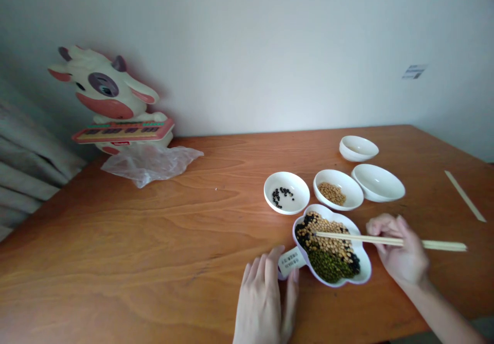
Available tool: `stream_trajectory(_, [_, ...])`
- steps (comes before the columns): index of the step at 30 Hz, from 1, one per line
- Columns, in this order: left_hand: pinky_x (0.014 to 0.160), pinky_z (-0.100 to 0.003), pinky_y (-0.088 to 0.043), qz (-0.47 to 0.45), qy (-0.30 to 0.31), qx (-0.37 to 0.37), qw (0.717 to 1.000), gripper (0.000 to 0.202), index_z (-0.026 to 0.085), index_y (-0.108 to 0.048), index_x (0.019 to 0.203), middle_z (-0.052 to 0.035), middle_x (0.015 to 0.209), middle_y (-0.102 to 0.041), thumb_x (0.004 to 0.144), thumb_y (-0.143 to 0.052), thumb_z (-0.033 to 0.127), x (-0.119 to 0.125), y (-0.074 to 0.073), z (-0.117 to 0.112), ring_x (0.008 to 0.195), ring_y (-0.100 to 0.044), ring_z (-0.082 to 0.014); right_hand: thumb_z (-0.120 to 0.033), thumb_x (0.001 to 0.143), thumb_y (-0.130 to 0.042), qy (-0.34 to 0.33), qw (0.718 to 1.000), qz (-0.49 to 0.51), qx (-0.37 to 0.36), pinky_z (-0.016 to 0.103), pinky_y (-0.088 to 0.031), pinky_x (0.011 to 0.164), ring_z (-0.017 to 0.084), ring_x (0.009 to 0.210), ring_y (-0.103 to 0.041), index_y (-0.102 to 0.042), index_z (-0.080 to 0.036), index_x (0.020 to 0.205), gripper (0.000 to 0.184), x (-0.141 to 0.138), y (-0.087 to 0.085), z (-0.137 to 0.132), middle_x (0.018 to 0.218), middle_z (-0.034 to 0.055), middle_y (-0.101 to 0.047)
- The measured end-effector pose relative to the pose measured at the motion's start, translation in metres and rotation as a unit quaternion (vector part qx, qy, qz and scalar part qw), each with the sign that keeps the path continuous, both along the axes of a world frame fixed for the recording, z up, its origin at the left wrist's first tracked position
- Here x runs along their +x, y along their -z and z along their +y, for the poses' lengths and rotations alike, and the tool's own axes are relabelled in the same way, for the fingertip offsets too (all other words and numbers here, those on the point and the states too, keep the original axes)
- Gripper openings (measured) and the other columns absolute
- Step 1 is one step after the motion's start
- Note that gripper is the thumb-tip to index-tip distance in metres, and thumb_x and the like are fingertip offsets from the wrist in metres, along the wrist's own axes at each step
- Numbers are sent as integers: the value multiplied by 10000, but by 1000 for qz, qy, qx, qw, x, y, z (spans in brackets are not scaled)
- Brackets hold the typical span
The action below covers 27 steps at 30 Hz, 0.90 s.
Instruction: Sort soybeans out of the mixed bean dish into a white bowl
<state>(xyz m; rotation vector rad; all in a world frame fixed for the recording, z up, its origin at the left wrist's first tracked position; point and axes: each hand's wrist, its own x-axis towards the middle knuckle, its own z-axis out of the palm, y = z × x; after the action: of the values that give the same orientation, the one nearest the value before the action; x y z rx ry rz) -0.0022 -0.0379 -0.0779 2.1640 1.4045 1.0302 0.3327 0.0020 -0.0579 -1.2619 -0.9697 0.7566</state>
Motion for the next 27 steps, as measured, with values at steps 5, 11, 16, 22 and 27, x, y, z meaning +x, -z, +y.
stream_trajectory(5, [822,-525,-636,-8,25,-14,1000,261,299,-599,1436,-153,1153,-832,1200,-519,380,-1,-6,2,944,-821,-359,-597,1037,-642,-10,999,7,-30,319,-302,391,145,461,-410,-715,-239,628,548,-2,0,5,617,23,-587])
stream_trajectory(11, [921,-485,-633,-1,29,-72,997,232,288,-660,1377,-132,1255,-843,1214,-523,383,-10,-25,3,1084,-814,-340,-614,1041,-634,-37,999,32,-24,318,-296,408,133,460,-406,-671,-237,629,560,0,10,9,620,10,-578])
stream_trajectory(16, [1003,-462,-602,1,11,-98,995,267,269,-703,1328,-118,1257,-852,1214,-532,440,-10,-31,7,1127,-808,-329,-637,1077,-624,-106,993,49,-29,275,-331,416,105,466,-406,-649,-215,680,580,4,25,23,638,-15,-572])
stream_trajectory(22, [853,-366,-593,17,-2,-104,994,292,251,-723,1282,-73,1089,-859,1157,-645,502,-15,-28,11,930,-805,-273,-429,1092,-762,-213,973,60,-72,491,-695,997,267,1187,-783,-719,-195,1437,419,18,37,47,1424,119,-762])
stream_trajectory(27, [775,-320,-564,13,-8,-111,994,359,230,-722,1273,-68,1069,-840,1134,-648,553,-18,-27,12,864,-768,-240,-417,1090,-764,-254,963,48,-79,520,-684,1043,287,1249,-769,-716,-206,1461,429,18,41,55,1485,128,-741])
